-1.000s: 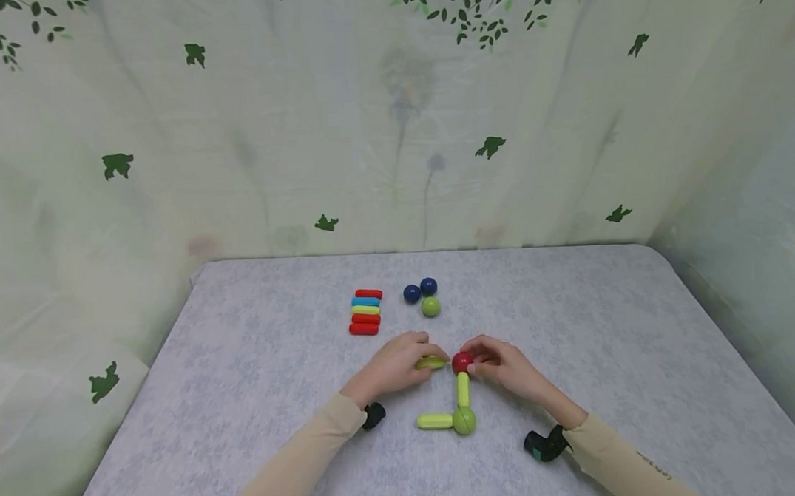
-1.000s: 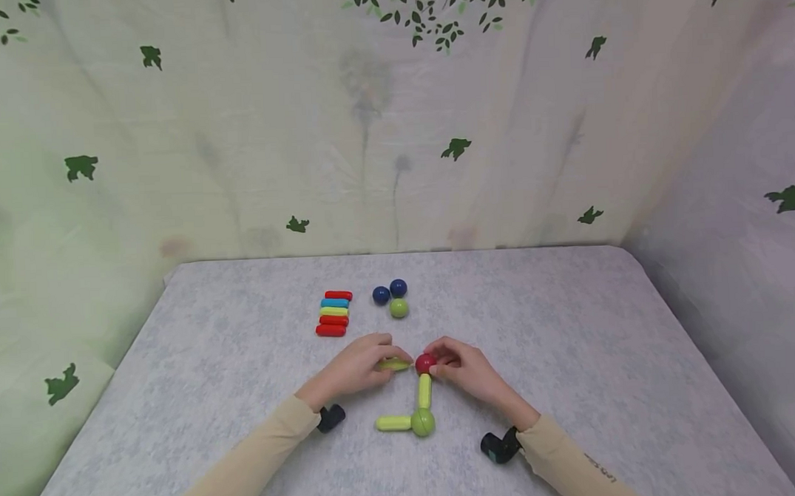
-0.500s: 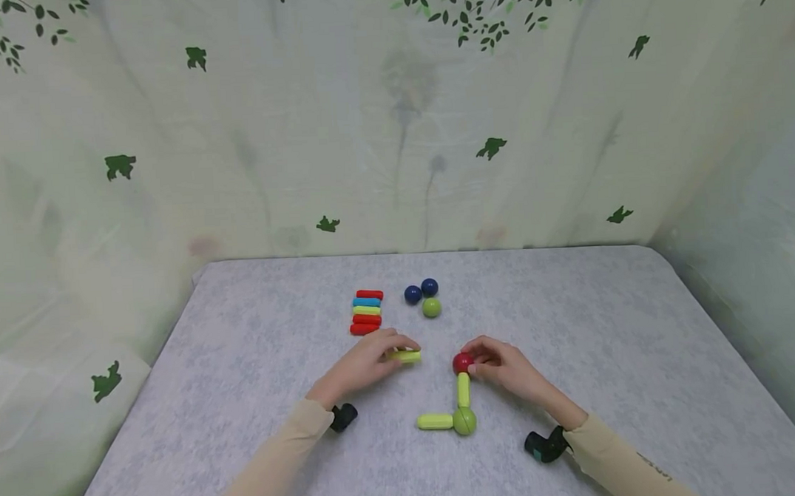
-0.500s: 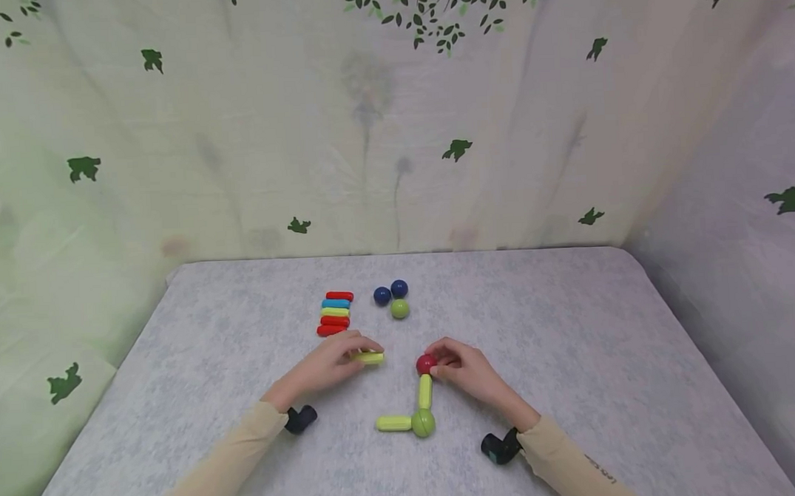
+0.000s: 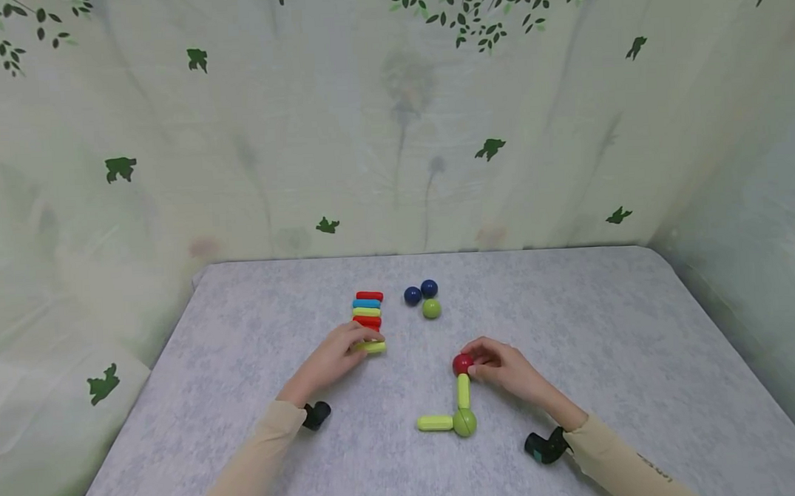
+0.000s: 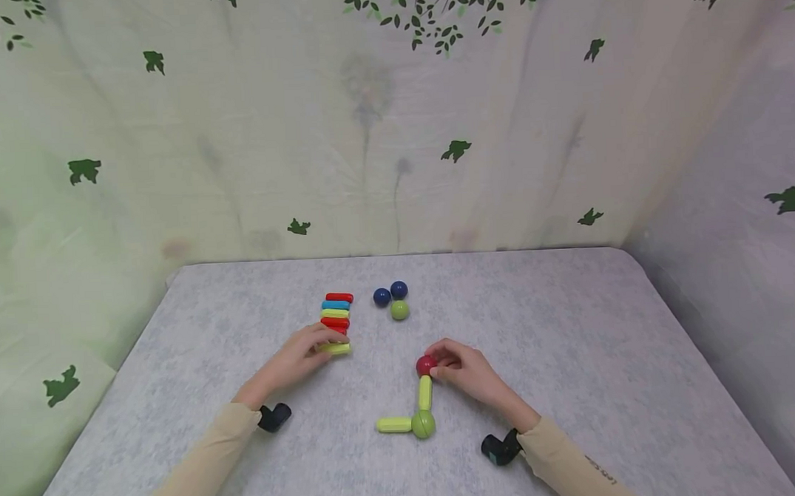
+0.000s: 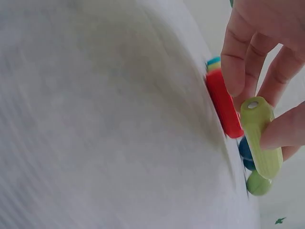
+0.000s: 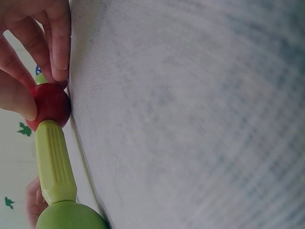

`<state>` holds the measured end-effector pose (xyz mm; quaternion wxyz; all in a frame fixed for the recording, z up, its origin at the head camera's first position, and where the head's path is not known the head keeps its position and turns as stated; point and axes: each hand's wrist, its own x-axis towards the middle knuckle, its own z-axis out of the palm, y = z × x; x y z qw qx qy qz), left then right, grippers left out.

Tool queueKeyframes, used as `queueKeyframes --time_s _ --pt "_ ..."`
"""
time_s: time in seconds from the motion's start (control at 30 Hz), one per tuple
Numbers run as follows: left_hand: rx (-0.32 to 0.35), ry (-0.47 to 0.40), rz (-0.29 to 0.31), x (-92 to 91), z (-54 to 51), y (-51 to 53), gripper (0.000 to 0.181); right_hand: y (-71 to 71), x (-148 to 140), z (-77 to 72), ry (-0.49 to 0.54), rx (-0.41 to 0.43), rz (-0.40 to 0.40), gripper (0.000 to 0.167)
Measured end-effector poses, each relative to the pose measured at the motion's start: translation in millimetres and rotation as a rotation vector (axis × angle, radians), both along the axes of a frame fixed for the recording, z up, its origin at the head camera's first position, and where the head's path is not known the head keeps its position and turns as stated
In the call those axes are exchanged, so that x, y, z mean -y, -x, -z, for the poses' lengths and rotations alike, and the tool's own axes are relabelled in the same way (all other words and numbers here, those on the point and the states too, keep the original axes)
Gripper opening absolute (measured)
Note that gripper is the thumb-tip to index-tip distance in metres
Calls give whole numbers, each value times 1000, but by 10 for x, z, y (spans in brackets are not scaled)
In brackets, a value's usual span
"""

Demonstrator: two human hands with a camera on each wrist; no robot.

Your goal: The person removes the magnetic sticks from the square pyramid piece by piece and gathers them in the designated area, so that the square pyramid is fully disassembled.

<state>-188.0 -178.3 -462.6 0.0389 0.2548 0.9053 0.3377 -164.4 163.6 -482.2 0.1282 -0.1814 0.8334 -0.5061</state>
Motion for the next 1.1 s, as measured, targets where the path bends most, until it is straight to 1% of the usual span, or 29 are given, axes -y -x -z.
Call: queueKeyframes --time_s 0.23,0.3,0.37,0.5,0.57,0.73,0.8,0.83,0.9,0.93,1.0,1.1 --pt "9 31 -93 104 17 45 33 3 1 13 -7 -5 3 25" --pt "15 40 -114 110 23 59 31 5 1 18 -9 -5 3 25" --pt "12 53 -122 109 34 74 30 6 0 22 -9 -4 5 25" --pt "-14 68 -124 86 41 89 29 9 -4 29 -3 -6 3 25" --pt "-40 75 -128 71 41 95 28 7 -3 25 0 -4 3 25" --pt "-90 98 -176 26 34 111 24 3 -2 21 1 2 3 26" --pt "-94 95 -194 6 24 106 23 3 -2 20 4 5 3 26" --pt "-93 86 -190 -7 16 99 22 3 -1 18 5 6 3 26" --pt "-89 62 -153 -40 -5 73 22 2 1 15 2 8 5 26" --pt "-83 49 -116 -61 -16 56 22 2 2 13 2 9 6 26" --pt "-48 22 -26 -114 -42 14 22 4 2 13 3 8 8 26" --pt "38 -7 125 -217 -79 -63 22 8 -1 20 3 0 4 26"
